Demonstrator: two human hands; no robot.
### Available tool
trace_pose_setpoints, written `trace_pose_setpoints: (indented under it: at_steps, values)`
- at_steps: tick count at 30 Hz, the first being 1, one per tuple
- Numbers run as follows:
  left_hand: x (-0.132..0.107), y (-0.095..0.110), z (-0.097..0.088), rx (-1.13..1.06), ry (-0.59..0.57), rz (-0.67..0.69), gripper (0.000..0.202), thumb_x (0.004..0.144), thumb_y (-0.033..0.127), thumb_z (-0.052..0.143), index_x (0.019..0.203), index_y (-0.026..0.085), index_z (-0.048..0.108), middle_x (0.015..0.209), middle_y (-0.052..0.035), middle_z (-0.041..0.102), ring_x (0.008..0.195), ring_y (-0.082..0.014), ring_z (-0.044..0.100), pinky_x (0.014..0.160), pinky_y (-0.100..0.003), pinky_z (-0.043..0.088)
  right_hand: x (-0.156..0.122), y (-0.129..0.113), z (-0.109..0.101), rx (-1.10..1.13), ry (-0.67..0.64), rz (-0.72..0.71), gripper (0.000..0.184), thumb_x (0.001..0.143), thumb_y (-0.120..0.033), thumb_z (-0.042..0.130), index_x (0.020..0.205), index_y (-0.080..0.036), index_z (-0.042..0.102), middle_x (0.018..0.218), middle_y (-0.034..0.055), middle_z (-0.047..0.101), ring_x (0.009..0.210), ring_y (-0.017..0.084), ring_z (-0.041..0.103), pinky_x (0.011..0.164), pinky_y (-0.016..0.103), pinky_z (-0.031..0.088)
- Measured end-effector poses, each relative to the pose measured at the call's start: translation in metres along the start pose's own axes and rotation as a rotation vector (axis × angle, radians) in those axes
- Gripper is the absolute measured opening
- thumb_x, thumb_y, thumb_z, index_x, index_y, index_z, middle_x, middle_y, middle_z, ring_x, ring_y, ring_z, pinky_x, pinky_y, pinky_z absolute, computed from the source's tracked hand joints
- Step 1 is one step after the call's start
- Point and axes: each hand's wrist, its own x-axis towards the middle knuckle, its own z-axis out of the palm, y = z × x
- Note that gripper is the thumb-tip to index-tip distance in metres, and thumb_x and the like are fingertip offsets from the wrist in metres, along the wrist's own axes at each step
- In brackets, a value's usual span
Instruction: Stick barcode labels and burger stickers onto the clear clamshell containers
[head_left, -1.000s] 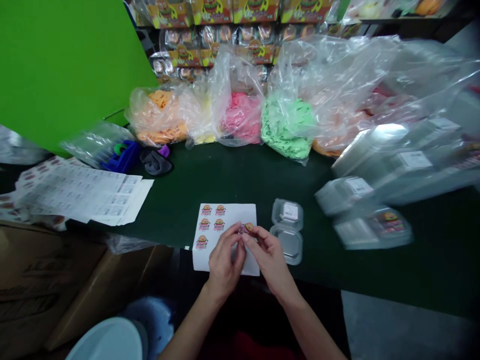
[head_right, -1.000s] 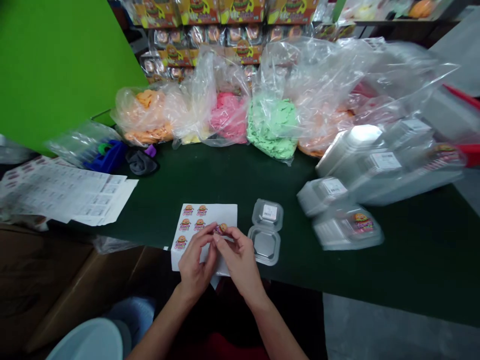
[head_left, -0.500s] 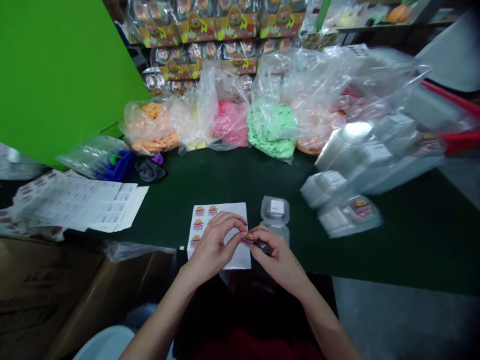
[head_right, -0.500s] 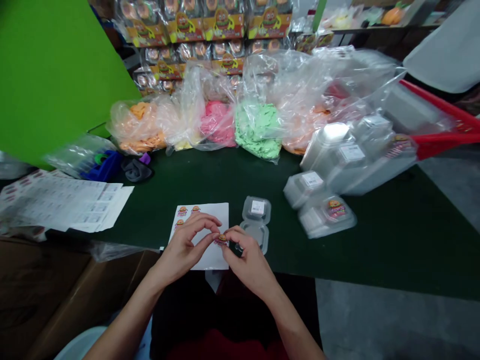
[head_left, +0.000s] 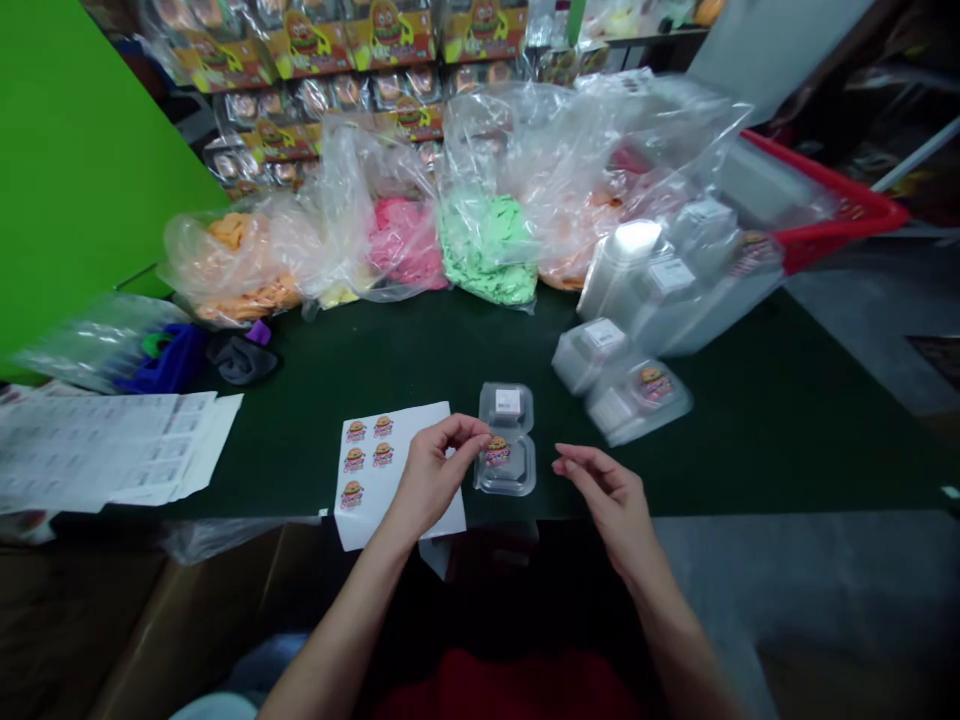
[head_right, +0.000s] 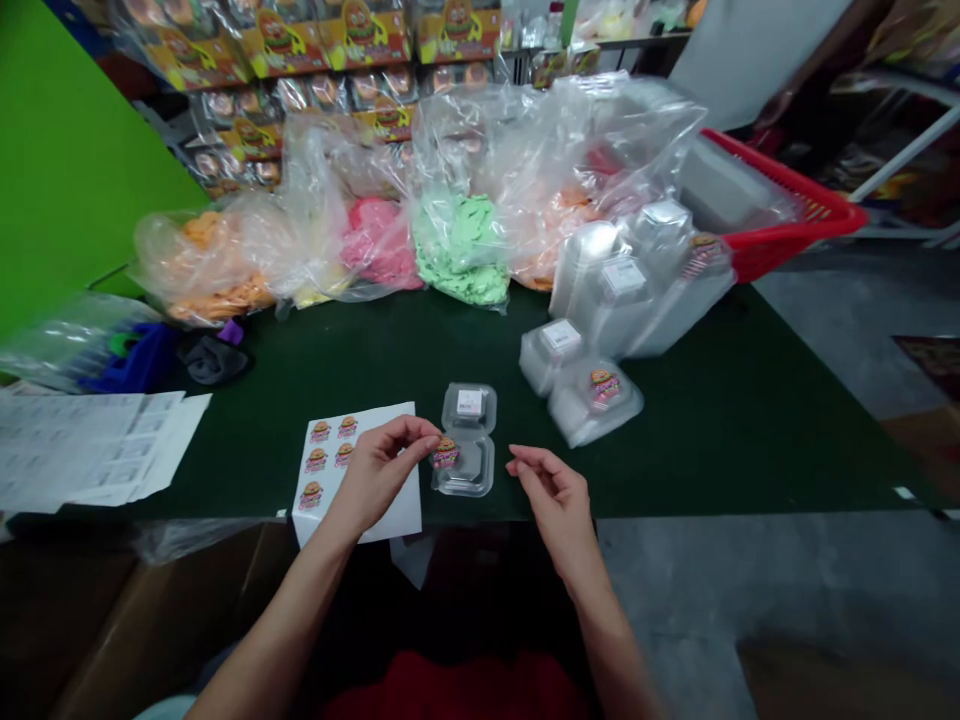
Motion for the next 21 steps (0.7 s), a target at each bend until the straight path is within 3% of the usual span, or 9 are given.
trace_pose_setpoints:
  at_steps: [5, 14, 21]
  values:
    - [0.013, -0.014, 0.011, -0.041, -0.095, -0.049, 0.039, 0.089, 0.027, 0.075, 0.127, 0.019, 0.072, 0.085, -0.0008, 0.073, 0.079, -0.0156, 0.065, 0.078, -0.029, 0.050, -0.002, 0.003, 0.010, 0.012, -0.027, 0.010, 0.032, 0.083, -0.050, 0.081, 0.102, -0.023, 0.083, 0.091, 0.0065, 0.083, 0.091, 0.024, 0.075, 0.090, 0.040, 0.057]
    - [0.016, -0.024, 0.014, 0.055, -0.122, -0.059, 0.042, 0.091, 0.027, 0.073, 0.132, 0.020, 0.067, 0.086, -0.0001, 0.073, 0.081, -0.0165, 0.068, 0.081, -0.030, 0.052, -0.001, 0.007, 0.007, 0.000, -0.025, -0.013, 0.027, 0.089, -0.045, 0.076, 0.105, -0.024, 0.082, 0.093, 0.0063, 0.081, 0.093, 0.025, 0.075, 0.092, 0.041, 0.057]
    - [0.017, -0.028, 0.016, 0.148, -0.107, 0.002, 0.038, 0.093, 0.024, 0.070, 0.131, 0.022, 0.068, 0.084, 0.0011, 0.071, 0.079, -0.0164, 0.067, 0.077, -0.029, 0.052, -0.011, -0.002, 0.022, -0.282, -0.160, -0.270, 0.024, 0.102, -0.033, 0.062, 0.116, -0.030, 0.081, 0.115, 0.0076, 0.067, 0.111, 0.025, 0.066, 0.099, 0.043, 0.053]
